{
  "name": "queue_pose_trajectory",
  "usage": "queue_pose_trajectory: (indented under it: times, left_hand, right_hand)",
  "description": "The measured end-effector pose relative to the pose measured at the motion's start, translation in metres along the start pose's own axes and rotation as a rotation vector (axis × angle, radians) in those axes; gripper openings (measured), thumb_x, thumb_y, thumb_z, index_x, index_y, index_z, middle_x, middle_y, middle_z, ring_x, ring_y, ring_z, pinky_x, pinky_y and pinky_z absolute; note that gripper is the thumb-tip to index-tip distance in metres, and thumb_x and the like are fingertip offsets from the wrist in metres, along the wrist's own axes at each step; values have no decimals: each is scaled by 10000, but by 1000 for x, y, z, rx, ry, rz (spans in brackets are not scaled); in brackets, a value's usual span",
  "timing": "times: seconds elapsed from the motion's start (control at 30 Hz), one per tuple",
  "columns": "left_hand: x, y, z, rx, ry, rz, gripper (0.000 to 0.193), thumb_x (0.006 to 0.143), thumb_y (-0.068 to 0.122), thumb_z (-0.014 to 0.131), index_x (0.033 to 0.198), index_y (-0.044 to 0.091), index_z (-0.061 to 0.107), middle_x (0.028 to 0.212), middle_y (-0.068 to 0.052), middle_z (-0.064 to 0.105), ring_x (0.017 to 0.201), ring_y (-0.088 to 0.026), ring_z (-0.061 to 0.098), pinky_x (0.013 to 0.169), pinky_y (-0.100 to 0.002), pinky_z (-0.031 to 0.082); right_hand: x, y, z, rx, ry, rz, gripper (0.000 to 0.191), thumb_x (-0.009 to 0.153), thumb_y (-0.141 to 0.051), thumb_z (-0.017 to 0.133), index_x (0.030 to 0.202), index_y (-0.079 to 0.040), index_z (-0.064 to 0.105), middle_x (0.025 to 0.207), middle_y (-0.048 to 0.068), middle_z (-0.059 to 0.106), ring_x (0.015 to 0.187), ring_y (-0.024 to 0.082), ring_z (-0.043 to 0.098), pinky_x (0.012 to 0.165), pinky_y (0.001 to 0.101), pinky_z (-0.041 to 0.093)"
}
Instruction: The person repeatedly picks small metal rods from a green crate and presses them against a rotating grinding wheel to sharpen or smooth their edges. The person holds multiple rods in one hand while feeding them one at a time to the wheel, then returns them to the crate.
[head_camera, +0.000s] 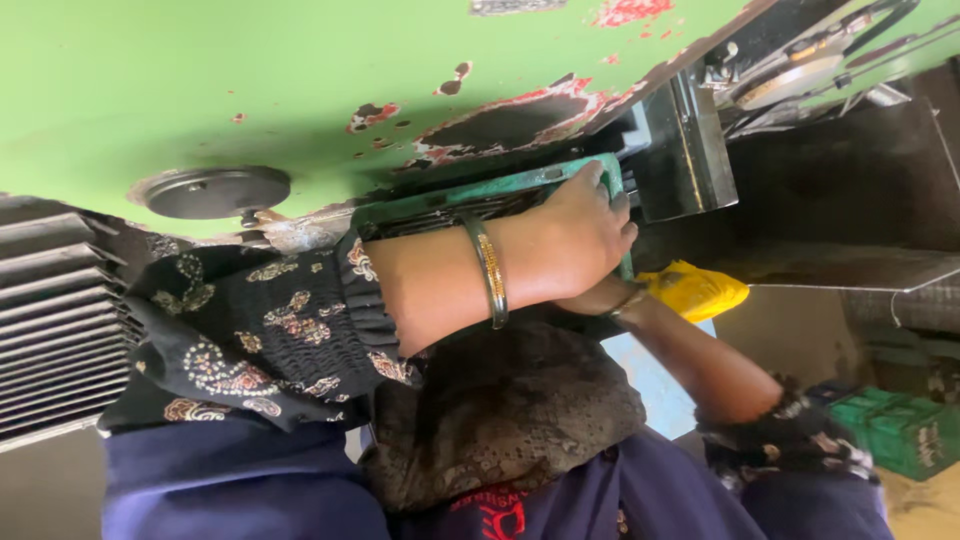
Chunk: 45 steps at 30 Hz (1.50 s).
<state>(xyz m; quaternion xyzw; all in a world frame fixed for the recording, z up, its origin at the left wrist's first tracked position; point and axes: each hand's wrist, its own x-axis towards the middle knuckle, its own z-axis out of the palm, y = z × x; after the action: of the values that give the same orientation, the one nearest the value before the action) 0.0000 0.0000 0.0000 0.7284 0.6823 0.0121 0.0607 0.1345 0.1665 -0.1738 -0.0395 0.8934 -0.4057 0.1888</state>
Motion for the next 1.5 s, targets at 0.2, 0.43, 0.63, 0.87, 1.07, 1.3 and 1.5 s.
queue_pose_trajectory:
  times: [0.2,0.43,0.63,0.87,1.07,1.3,1.5]
  left_hand:
    - [-44,4,-9,142,151,7,570,827,315,591,1352,91,576,1386,-212,567,1176,-391,606,1087,-622,278]
    - [-76,20,-12,97,72,25,492,887,276,606,1331,63,597,1261,-156,632,1079,-350,644,1071,-548,307]
    - [-73,23,-16,78,97,31,409,890,238,604,1266,80,645,1226,-124,656,1067,-331,653,1070,-546,326]
    - [-90,50,-23,138,177,25,351,907,195,559,1223,88,667,1120,-101,674,977,-300,668,1056,-550,358]
    - [-103,79,-37,147,194,39,339,913,195,550,1209,88,674,1075,-95,675,939,-304,672,1029,-546,381]
    - [-111,95,-56,134,138,20,373,885,205,558,1221,91,673,1103,-104,667,976,-294,667,1020,-520,378]
    - [-114,92,-60,124,149,29,387,866,202,564,1221,90,667,1140,-107,656,950,-283,666,1022,-520,363]
  right_hand:
    - [13,-50,10,-431,227,-135,554,959,-283,650,1454,-72,518,1473,187,521,1361,310,484,1115,448,377]
    - [14,-72,33,-406,247,-145,558,957,-279,655,1455,-71,514,1471,179,523,1356,299,489,1108,439,389]
    - [7,-82,35,-306,233,-135,562,956,-276,660,1456,-69,509,1470,172,525,1352,289,494,1102,433,399]
    - [-19,-101,43,-227,219,-123,567,954,-272,665,1458,-68,504,1468,163,527,1347,277,499,1096,425,411]
    - [-40,-114,53,-155,192,-106,571,953,-268,670,1459,-67,500,1466,156,528,1342,267,503,1090,418,421]
    - [-43,-134,59,-99,167,-100,576,951,-264,676,1460,-66,495,1464,148,530,1337,255,508,1083,410,433]
    - [-42,-152,54,-60,160,-90,580,949,-261,680,1461,-64,491,1463,141,532,1333,245,513,1078,403,443]
